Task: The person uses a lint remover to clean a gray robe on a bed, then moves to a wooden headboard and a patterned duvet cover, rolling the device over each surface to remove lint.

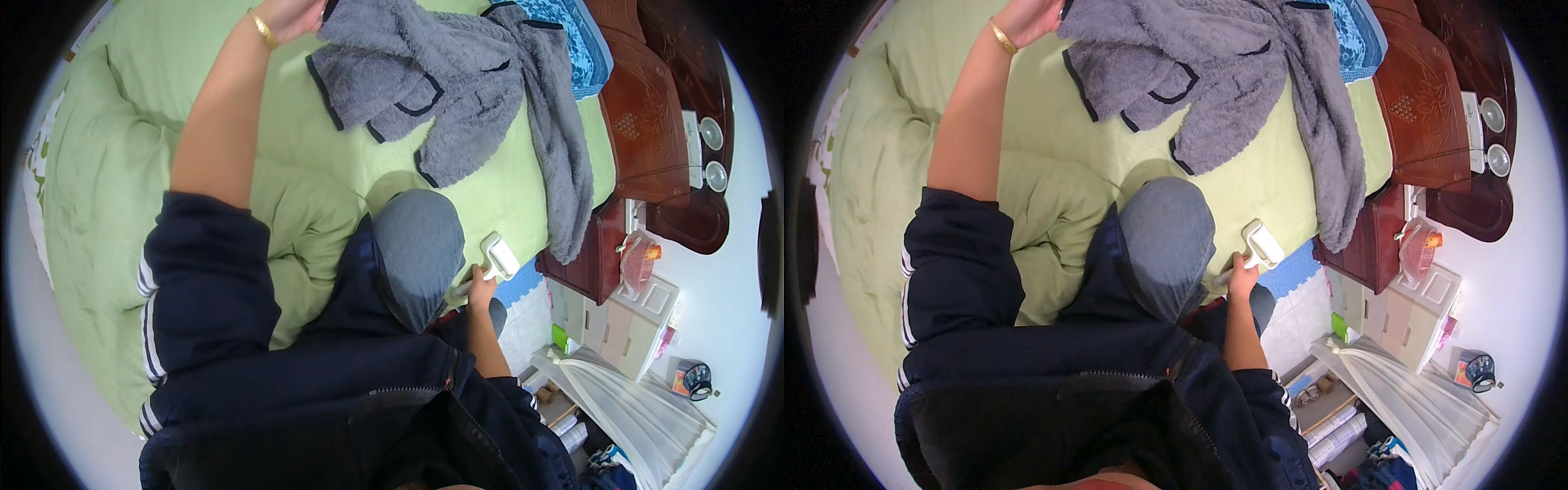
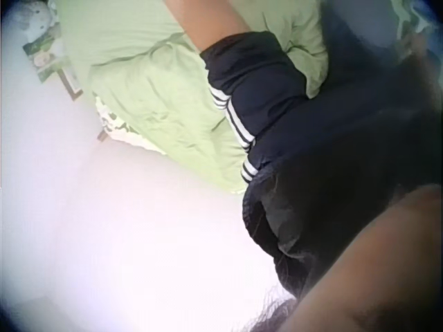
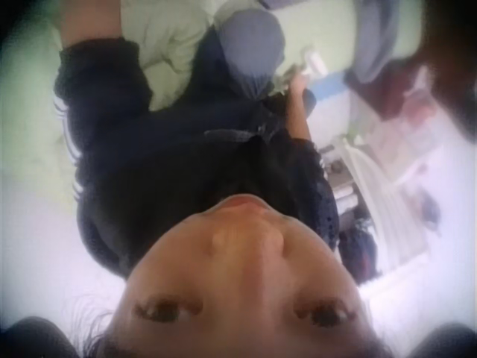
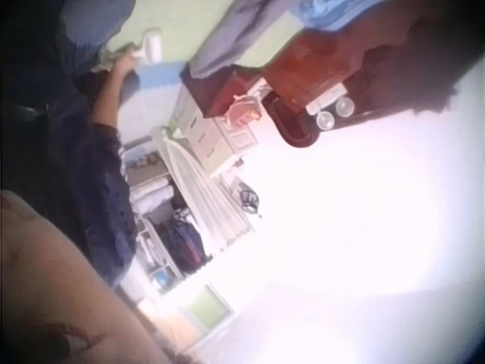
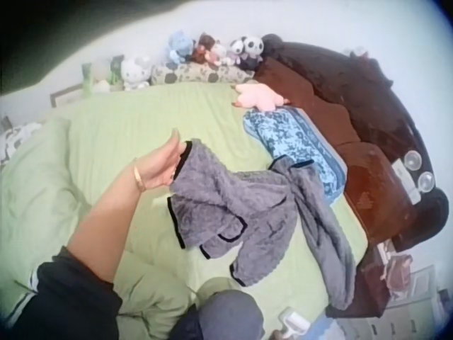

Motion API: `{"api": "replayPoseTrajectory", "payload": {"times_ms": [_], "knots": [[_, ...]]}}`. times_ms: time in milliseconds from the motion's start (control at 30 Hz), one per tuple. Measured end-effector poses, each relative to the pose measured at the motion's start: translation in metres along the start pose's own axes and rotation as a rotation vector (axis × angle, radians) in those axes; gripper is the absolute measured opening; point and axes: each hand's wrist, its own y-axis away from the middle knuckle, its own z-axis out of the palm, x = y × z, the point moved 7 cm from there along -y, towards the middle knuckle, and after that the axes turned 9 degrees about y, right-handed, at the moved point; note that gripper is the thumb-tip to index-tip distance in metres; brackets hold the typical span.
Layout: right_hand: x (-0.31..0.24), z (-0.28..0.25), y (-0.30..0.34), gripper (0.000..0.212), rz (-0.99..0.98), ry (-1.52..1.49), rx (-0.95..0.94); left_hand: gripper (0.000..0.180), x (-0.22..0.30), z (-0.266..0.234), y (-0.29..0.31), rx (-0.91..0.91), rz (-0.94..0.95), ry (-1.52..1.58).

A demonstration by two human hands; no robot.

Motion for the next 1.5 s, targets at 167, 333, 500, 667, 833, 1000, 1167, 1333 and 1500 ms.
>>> {"api": "replayPoseTrajectory", "payload": {"times_ms": [167,333,500,667,833,1000,1167,1333,1500], "knots": [[-0.022,0.001,0.011,0.018,-0.038,0.025,0.032,0.054,-0.027,-0.012,0.015,0.235,0.075,0.004],[-0.008,-0.007,0.007,0.019,-0.005,0.011,0.042,0.057,-0.073,0.079,0.059,-0.119,0.098,-1.617],[0.007,0.002,-0.005,0.018,-0.005,0.038,0.016,0.048,-0.171,0.052,0.109,-0.246,-0.227,-1.582],[0.012,0.000,-0.003,0.019,0.043,-0.004,0.031,0.050,-0.199,0.017,0.106,0.195,-0.425,-1.154],[0.006,-0.001,-0.003,0.019,-0.033,0.066,0.081,0.042,-0.221,-0.003,0.110,0.769,-0.361,0.540],[0.006,-0.002,-0.002,0.018,-0.023,0.030,0.085,0.051,-0.211,0.016,0.097,0.574,-0.179,0.745],[-0.008,-0.002,0.003,0.017,-0.047,0.030,0.079,0.068,-0.192,0.058,0.095,0.412,-0.049,0.738],[-0.010,-0.002,0.006,0.019,-0.033,0.030,0.086,0.071,-0.198,0.079,0.099,0.276,-0.014,0.947],[-0.009,-0.002,0.004,0.020,-0.048,0.079,0.096,0.077,-0.195,0.093,0.100,0.170,-0.002,1.103]]}}
